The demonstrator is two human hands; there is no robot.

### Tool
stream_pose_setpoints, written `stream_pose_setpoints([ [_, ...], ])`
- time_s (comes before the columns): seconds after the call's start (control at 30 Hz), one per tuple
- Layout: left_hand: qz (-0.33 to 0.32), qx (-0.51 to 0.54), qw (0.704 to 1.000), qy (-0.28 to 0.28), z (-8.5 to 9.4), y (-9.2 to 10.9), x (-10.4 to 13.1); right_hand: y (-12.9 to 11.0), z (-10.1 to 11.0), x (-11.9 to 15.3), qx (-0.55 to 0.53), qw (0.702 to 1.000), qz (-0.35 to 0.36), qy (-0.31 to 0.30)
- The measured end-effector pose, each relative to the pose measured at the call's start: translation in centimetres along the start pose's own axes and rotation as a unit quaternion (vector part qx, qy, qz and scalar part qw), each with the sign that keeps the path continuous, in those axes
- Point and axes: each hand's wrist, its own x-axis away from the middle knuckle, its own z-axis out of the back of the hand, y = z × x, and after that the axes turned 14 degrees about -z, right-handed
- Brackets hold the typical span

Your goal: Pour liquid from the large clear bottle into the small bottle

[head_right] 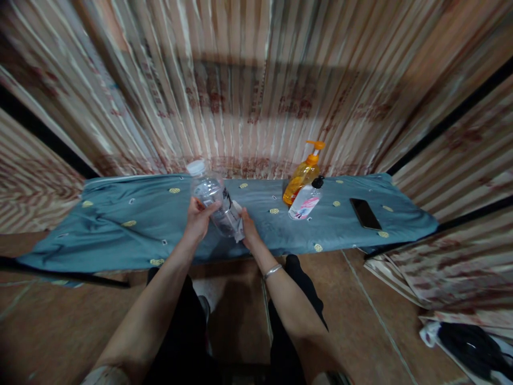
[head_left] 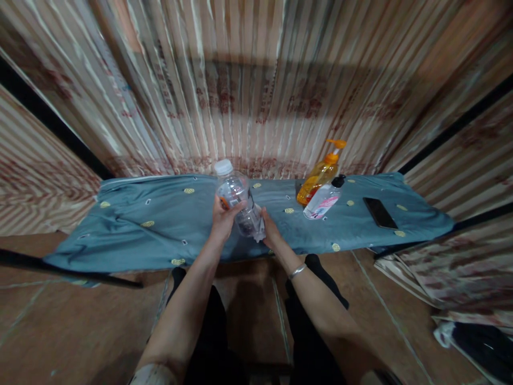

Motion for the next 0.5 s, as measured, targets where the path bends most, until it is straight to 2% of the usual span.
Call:
stream_pose_setpoints([
  [0.17,0.023,0.037,0.998,0.041,0.1,0.3,-0.1,0.3,-0.3,0.8,-0.119,0.986,-0.106,-0.040],
  [0.3,-0.014,-0.009,0.999,0.039,0.8,0.1,-0.5,1.0,-0.3,1.2,-0.098,0.980,-0.162,-0.057],
  [0.37,-0.035,-0.034,0.998,0.032,1.2,0.0,-0.6,1.4,-0.2,1.0,-0.068,0.988,-0.136,-0.029],
  [0.5,-0.058,-0.106,0.993,-0.006,1.6,-0.5,-0.3,1.8,0.6,0.5,0.032,0.997,-0.011,0.065],
])
